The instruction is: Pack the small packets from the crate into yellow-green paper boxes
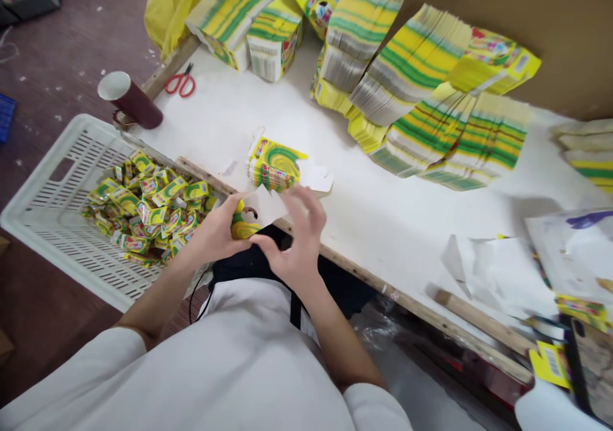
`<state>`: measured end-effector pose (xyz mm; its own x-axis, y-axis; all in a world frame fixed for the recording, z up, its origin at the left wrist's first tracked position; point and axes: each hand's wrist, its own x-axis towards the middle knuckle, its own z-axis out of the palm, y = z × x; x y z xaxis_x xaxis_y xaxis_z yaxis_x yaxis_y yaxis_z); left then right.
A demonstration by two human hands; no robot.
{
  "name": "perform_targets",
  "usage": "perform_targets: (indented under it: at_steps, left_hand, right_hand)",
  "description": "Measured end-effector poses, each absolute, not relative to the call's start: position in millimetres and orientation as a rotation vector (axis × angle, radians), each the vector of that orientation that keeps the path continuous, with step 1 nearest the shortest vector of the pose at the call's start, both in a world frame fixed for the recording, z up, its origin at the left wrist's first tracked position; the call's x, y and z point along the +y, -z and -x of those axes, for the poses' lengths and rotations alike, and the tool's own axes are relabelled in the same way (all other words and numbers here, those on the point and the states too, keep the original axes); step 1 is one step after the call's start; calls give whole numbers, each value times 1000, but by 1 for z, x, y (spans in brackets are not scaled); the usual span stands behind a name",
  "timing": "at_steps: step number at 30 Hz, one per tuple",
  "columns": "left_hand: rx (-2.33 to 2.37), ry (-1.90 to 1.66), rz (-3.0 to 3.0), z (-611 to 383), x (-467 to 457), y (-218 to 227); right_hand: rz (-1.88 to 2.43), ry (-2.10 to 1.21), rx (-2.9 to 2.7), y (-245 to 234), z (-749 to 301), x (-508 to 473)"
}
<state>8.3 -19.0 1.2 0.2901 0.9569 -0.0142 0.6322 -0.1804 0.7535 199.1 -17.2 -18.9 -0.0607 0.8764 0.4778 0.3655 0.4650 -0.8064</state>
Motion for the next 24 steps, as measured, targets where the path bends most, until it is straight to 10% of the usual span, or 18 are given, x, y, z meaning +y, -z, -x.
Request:
perform_targets:
  at_steps: [8, 24]
  left_hand:
    - [1277, -723, -2162, -24, -33, 15]
    - [1516, -736, -2169, -12, -32, 14]
  right_hand:
    - [800, -1942, -1157, 40, -190, -12]
    - [1007, -920, -1970, 44, -211, -20]
